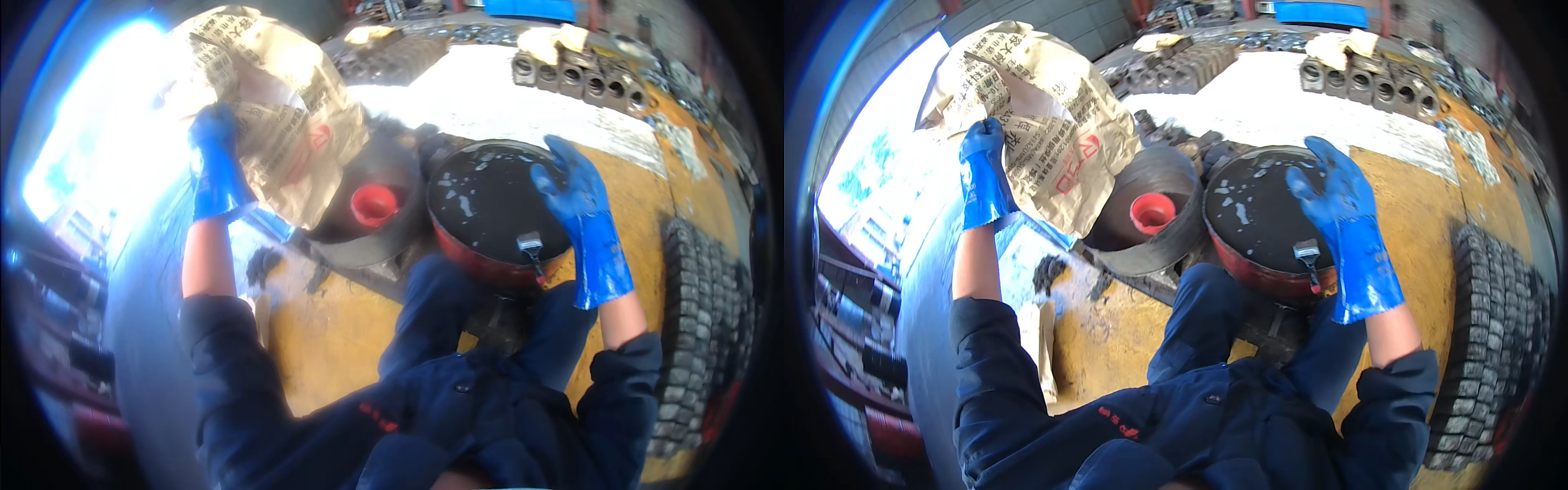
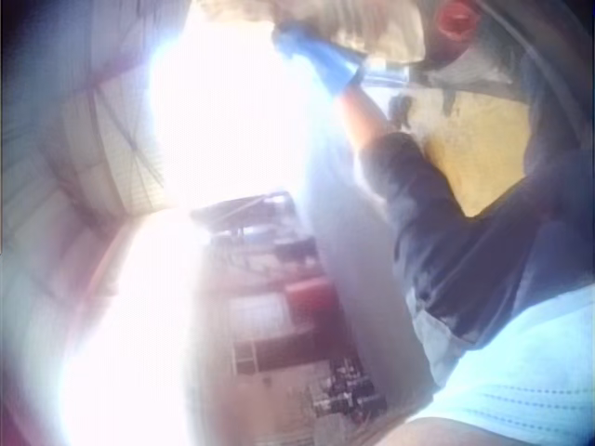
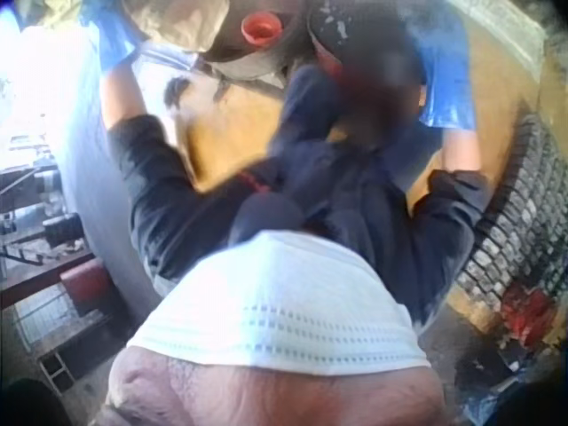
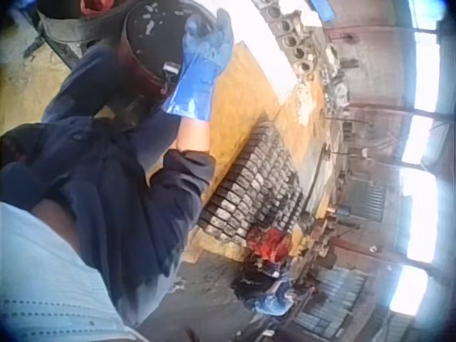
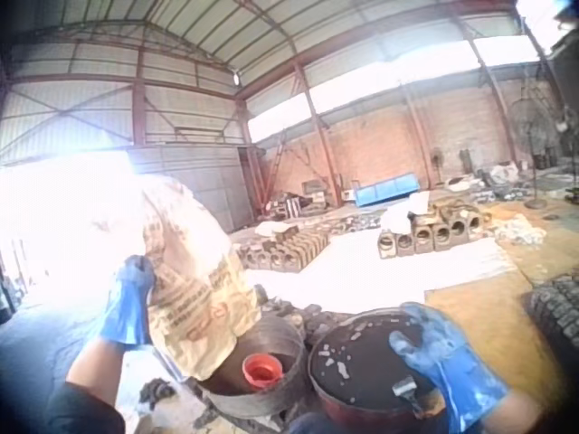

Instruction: The person, wearing blue gloves, handles and wipes down various dark metal components over a dark bin, using a paper sack to hold and move the items.

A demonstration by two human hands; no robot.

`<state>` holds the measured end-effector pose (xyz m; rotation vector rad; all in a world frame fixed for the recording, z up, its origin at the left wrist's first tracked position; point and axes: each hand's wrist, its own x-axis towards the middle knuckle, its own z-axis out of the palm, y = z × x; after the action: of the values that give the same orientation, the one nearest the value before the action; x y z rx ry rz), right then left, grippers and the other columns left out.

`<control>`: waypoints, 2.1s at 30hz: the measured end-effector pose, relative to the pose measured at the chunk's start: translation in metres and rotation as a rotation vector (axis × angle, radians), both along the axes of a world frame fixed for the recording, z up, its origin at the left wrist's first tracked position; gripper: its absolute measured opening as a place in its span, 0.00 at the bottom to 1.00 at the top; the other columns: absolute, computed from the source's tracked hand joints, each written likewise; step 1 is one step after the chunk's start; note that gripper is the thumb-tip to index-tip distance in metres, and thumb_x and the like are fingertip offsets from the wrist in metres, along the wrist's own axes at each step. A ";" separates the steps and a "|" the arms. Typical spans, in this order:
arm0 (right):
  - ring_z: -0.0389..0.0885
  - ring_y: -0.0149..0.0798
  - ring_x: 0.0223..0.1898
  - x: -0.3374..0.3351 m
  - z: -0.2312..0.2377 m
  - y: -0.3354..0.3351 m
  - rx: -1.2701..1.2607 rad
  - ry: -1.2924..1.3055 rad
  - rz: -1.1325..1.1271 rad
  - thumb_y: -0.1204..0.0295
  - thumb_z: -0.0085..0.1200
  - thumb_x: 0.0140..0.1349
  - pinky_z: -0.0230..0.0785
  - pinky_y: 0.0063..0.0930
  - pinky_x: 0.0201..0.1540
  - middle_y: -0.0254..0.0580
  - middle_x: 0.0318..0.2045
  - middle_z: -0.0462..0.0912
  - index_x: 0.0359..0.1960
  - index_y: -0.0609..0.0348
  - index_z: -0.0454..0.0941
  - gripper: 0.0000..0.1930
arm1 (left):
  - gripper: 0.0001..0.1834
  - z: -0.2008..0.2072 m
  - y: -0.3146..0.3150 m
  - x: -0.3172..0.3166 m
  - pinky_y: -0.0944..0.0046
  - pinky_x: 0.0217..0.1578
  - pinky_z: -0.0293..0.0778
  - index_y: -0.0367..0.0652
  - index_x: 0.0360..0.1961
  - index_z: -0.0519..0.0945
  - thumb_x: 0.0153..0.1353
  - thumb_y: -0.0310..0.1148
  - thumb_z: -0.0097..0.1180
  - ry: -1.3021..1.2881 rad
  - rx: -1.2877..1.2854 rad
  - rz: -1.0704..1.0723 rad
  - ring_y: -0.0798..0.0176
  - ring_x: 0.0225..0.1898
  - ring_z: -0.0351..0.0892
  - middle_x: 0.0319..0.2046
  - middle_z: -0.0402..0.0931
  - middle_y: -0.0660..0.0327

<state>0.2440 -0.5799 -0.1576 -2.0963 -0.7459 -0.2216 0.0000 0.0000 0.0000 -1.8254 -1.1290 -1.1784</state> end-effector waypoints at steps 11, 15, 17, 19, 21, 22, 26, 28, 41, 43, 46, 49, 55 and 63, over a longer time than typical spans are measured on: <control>0.72 0.51 0.69 0.019 0.048 -0.058 -0.003 -0.393 -0.441 0.45 0.66 0.59 0.63 0.41 0.72 0.50 0.70 0.72 0.71 0.57 0.68 0.44 | 0.25 -0.015 -0.272 0.231 0.54 0.38 0.81 0.46 0.50 0.87 0.68 0.55 0.57 -0.189 -0.589 -0.949 0.55 0.36 0.86 0.38 0.88 0.54; 0.78 0.55 0.62 0.046 0.052 -0.073 0.050 -0.732 -0.651 0.50 0.74 0.47 0.72 0.42 0.64 0.55 0.64 0.76 0.67 0.59 0.72 0.45 | 0.22 -0.076 -0.323 0.330 0.62 0.31 0.76 0.38 0.45 0.86 0.70 0.49 0.59 -0.265 -0.581 -1.429 0.66 0.28 0.78 0.29 0.84 0.60; 0.77 0.56 0.61 0.057 0.053 -0.116 -0.004 -0.881 -0.767 0.52 0.75 0.44 0.73 0.45 0.58 0.55 0.63 0.76 0.66 0.58 0.73 0.46 | 0.22 -0.099 -0.401 0.350 0.62 0.31 0.74 0.36 0.45 0.85 0.70 0.48 0.59 -0.221 -0.640 -1.597 0.67 0.27 0.78 0.28 0.83 0.61; 0.73 0.53 0.63 0.065 0.050 -0.169 -0.196 -0.896 -0.935 0.53 0.74 0.45 0.72 0.48 0.56 0.53 0.65 0.73 0.66 0.58 0.72 0.45 | 0.22 -0.107 -0.500 0.338 0.61 0.31 0.74 0.34 0.46 0.85 0.70 0.47 0.58 -0.229 -0.935 -1.672 0.66 0.26 0.78 0.28 0.83 0.60; 0.73 0.53 0.63 0.071 0.047 -0.232 -0.291 -0.965 -1.024 0.54 0.73 0.47 0.71 0.47 0.57 0.53 0.65 0.73 0.66 0.58 0.72 0.44 | 0.21 -0.093 -0.582 0.295 0.60 0.37 0.77 0.32 0.47 0.84 0.70 0.44 0.57 -0.114 -1.182 -1.718 0.62 0.30 0.80 0.31 0.84 0.57; 0.72 0.53 0.64 0.065 0.055 -0.246 -0.359 -0.915 -1.051 0.54 0.72 0.49 0.70 0.47 0.57 0.54 0.65 0.72 0.67 0.59 0.71 0.44 | 0.21 -0.103 -0.598 0.292 0.59 0.39 0.77 0.32 0.47 0.84 0.70 0.44 0.57 -0.156 -1.175 -1.811 0.61 0.33 0.81 0.33 0.85 0.55; 0.73 0.54 0.64 0.047 0.070 -0.280 -0.472 -0.935 -1.089 0.55 0.73 0.46 0.71 0.48 0.56 0.57 0.65 0.73 0.68 0.62 0.70 0.46 | 0.17 -0.149 -0.638 0.307 0.56 0.42 0.76 0.34 0.42 0.84 0.70 0.41 0.57 -0.137 -1.189 -1.914 0.60 0.35 0.80 0.34 0.84 0.54; 0.77 0.56 0.59 0.030 0.061 -0.297 -0.513 -1.135 -0.979 0.63 0.73 0.40 0.76 0.45 0.50 0.55 0.61 0.76 0.62 0.65 0.74 0.43 | 0.16 -0.162 -0.665 0.304 0.56 0.39 0.75 0.35 0.37 0.84 0.70 0.40 0.56 -0.034 -1.303 -1.966 0.62 0.32 0.78 0.30 0.83 0.55; 0.86 0.44 0.52 0.021 0.053 -0.408 -0.740 0.060 -1.389 0.51 0.51 0.71 0.80 0.40 0.50 0.38 0.48 0.88 0.52 0.43 0.81 0.17 | 0.08 -0.285 -0.736 0.286 0.69 0.24 0.64 0.45 0.35 0.83 0.70 0.33 0.53 0.112 -1.561 -2.008 0.75 0.24 0.65 0.22 0.71 0.71; 0.87 0.43 0.51 0.024 0.039 -0.413 -0.691 -0.011 -1.429 0.52 0.52 0.69 0.80 0.37 0.51 0.37 0.47 0.89 0.51 0.43 0.83 0.16 | 0.14 -0.289 -0.732 0.267 0.55 0.43 0.76 0.42 0.44 0.85 0.68 0.39 0.55 0.337 -1.536 -2.216 0.53 0.41 0.84 0.39 0.85 0.53; 0.87 0.44 0.49 0.009 0.019 -0.439 -0.657 -0.527 -1.407 0.62 0.52 0.65 0.79 0.33 0.52 0.35 0.50 0.88 0.52 0.42 0.83 0.16 | 0.07 -0.280 -0.727 0.261 0.67 0.30 0.73 0.47 0.42 0.82 0.64 0.34 0.60 0.715 -2.298 -1.976 0.69 0.34 0.82 0.36 0.84 0.65; 0.88 0.46 0.46 0.012 0.004 -0.452 -0.686 -0.708 -1.300 0.62 0.51 0.63 0.80 0.40 0.46 0.35 0.48 0.87 0.53 0.41 0.81 0.17 | 0.13 -0.257 -0.713 0.250 0.65 0.34 0.75 0.47 0.47 0.81 0.63 0.38 0.63 0.840 -2.546 -1.653 0.66 0.38 0.85 0.40 0.86 0.63; 0.87 0.45 0.37 0.023 -0.017 -0.456 -0.840 -0.728 -1.282 0.66 0.54 0.59 0.80 0.39 0.37 0.36 0.40 0.84 0.48 0.47 0.80 0.15 | 0.38 -0.217 -0.751 0.253 0.54 0.59 0.77 0.42 0.66 0.74 0.57 0.47 0.70 0.644 -1.131 -2.142 0.50 0.61 0.80 0.59 0.80 0.47; 0.87 0.41 0.32 0.033 -0.032 -0.445 -0.746 -0.817 -1.247 0.66 0.55 0.57 0.78 0.38 0.30 0.38 0.35 0.83 0.43 0.53 0.81 0.13 | 0.51 -0.171 -0.767 0.299 0.52 0.65 0.71 0.45 0.69 0.72 0.45 0.56 0.76 1.337 -0.746 -1.791 0.45 0.65 0.76 0.67 0.72 0.46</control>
<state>0.2771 -1.0248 -0.1900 -2.9293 0.2666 -1.7622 0.2986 -0.7669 -0.1713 -3.2048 1.3108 0.2917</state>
